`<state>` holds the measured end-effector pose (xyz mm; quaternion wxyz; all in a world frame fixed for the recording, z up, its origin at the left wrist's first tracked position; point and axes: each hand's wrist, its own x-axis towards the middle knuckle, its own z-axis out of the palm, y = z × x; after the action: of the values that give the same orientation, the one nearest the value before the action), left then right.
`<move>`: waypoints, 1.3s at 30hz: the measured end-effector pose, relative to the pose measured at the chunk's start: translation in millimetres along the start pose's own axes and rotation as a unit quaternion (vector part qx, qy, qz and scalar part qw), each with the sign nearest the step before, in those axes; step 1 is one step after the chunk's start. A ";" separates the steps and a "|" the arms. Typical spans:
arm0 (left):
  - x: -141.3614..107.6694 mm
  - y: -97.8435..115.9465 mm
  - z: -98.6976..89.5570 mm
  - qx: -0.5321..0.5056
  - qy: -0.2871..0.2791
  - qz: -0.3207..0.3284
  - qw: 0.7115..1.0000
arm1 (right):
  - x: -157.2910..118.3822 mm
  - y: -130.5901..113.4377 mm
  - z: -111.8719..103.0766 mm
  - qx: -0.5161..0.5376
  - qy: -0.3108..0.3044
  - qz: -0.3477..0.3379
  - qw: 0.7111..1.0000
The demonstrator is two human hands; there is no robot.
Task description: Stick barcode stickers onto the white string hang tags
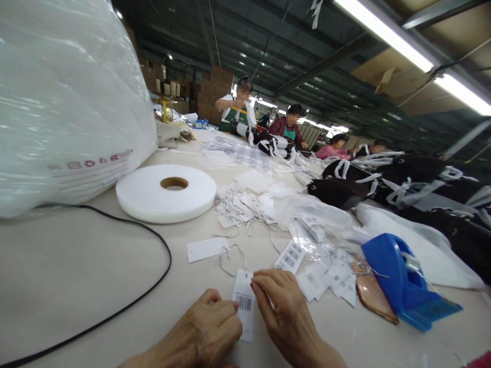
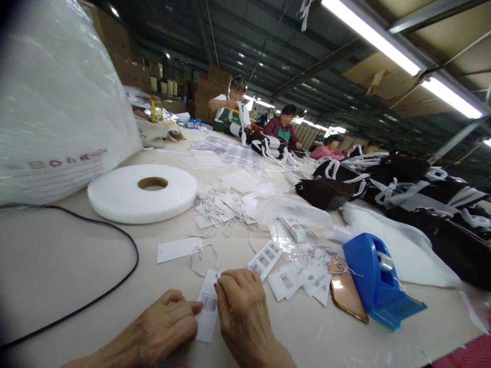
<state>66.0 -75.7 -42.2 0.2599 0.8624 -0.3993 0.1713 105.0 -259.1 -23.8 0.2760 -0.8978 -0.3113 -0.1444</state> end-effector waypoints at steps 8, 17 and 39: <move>-10.5 -21.0 58.4 0.010 0.160 0.039 0.986 | 76.3 6.0 40.9 0.027 -0.094 0.208 0.973; -4.4 -20.3 58.9 0.011 0.206 0.048 0.977 | 86.6 8.2 33.0 0.044 -0.139 0.220 0.965; -11.9 -10.7 31.1 -0.003 0.078 0.027 0.997 | 81.9 33.8 -57.3 0.010 0.062 0.175 0.983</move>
<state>69.7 -81.0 -76.6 0.2877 0.8347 -0.4015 0.2434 184.3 -275.5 43.9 0.3246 -0.9249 -0.1333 -0.1466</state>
